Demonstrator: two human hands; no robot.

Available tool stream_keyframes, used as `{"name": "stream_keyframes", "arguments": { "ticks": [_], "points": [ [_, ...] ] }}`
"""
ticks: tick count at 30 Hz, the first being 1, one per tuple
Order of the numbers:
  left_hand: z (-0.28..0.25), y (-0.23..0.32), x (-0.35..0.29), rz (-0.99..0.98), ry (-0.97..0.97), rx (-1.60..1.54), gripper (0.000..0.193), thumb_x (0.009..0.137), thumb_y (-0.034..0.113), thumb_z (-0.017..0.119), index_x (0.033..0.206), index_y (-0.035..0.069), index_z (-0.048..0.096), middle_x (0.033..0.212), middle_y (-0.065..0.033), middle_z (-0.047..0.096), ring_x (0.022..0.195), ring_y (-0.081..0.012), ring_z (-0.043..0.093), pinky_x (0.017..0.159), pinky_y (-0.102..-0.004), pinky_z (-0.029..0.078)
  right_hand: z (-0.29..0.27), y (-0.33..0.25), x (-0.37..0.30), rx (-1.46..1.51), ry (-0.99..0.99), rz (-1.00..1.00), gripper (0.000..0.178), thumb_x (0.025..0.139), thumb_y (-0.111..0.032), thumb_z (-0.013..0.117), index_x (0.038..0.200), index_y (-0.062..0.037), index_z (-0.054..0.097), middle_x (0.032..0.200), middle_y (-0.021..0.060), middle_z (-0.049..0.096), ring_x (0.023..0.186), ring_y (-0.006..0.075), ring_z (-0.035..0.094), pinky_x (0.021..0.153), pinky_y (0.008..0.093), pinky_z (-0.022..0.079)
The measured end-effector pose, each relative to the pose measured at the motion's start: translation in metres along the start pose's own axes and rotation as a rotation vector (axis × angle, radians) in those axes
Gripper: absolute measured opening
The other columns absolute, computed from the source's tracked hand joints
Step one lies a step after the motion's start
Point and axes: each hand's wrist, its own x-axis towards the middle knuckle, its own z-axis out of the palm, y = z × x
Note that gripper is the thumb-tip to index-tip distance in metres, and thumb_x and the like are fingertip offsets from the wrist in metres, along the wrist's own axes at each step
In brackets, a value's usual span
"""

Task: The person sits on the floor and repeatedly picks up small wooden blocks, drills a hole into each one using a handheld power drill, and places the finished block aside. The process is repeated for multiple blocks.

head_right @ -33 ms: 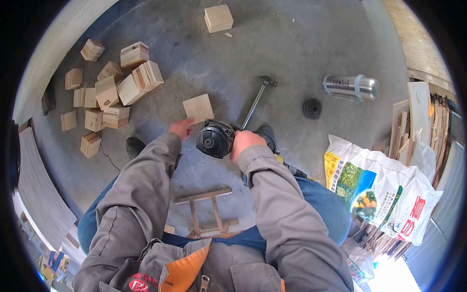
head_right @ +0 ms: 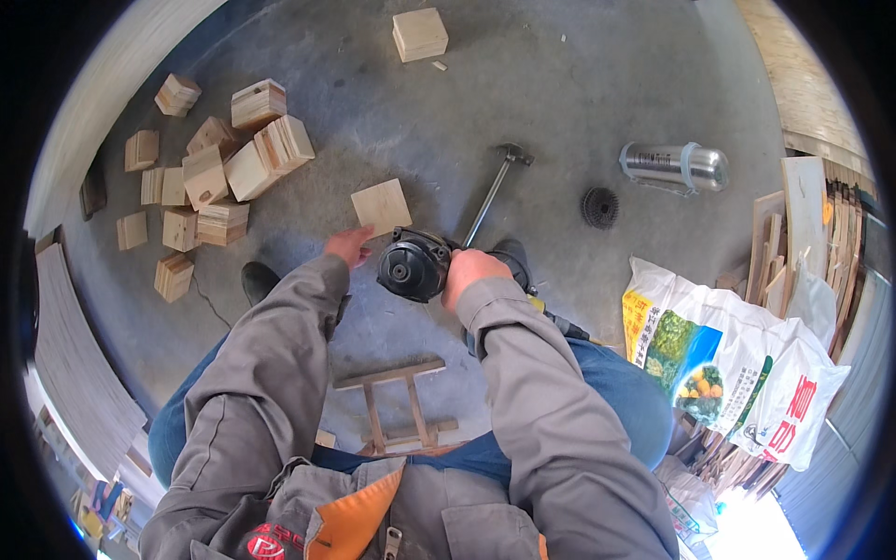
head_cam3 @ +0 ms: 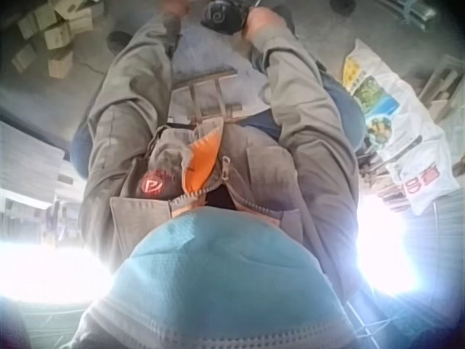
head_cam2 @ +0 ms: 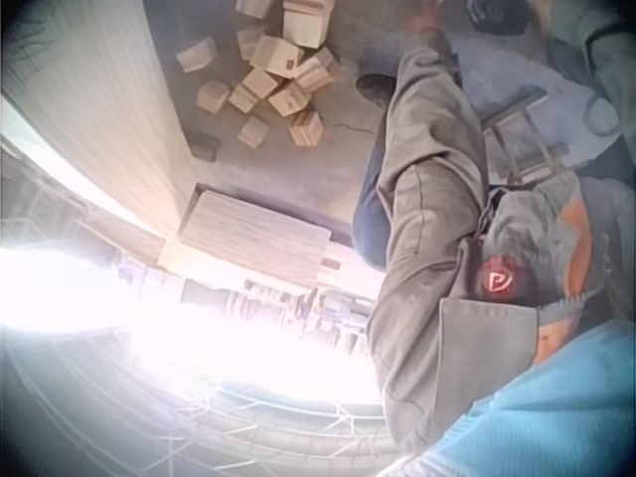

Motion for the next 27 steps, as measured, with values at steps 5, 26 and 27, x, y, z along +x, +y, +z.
{"name": "stream_keyframes", "arguments": {
  "ticks": [5, 26, 27],
  "points": [
    [-0.018, -0.01, 0.015, -0.012, -0.007, 0.127, 0.049, 0.092, 0.048, 0.075, 0.112, 0.004, 0.074, 0.099, -0.0061, 0.073, 0.08, -0.0196, 0.069, 0.062, -0.0343, 0.053, 0.005, -0.004, 0.0, -0.007, 0.025, -0.012, 0.044, 0.083, -0.019, 0.073, 0.126, -0.0103, 0.07, 0.122, 0.0151, 0.075, 0.115, 0.0364, 0.071, 0.098, 0.0445, 0.058],
    [-0.152, 0.231, -0.37, 0.915, -0.021, 0.305, 0.043, 0.102, 0.021, 0.07, 0.138, -0.001, 0.064, 0.119, -0.0071, 0.069, 0.11, -0.0133, 0.064, 0.099, -0.031, 0.052, 0.022, -0.008, -0.017, -0.064, 0.072, -0.074, 0.043, 0.082, -0.014, 0.071, 0.125, -0.0163, 0.072, 0.12, 0.0173, 0.074, 0.118, 0.0385, 0.068, 0.099, 0.0442, 0.056],
    [-0.156, 0.215, -0.379, 0.919, -0.043, 0.212, 0.043, 0.101, 0.02, 0.071, 0.138, -0.001, 0.064, 0.12, -0.0073, 0.069, 0.11, -0.014, 0.064, 0.099, -0.031, 0.052, 0.024, -0.006, -0.015, -0.053, 0.095, -0.079, 0.043, 0.082, -0.014, 0.071, 0.125, -0.0161, 0.072, 0.12, 0.0174, 0.074, 0.118, 0.039, 0.068, 0.099, 0.0442, 0.056]
  ]
}}
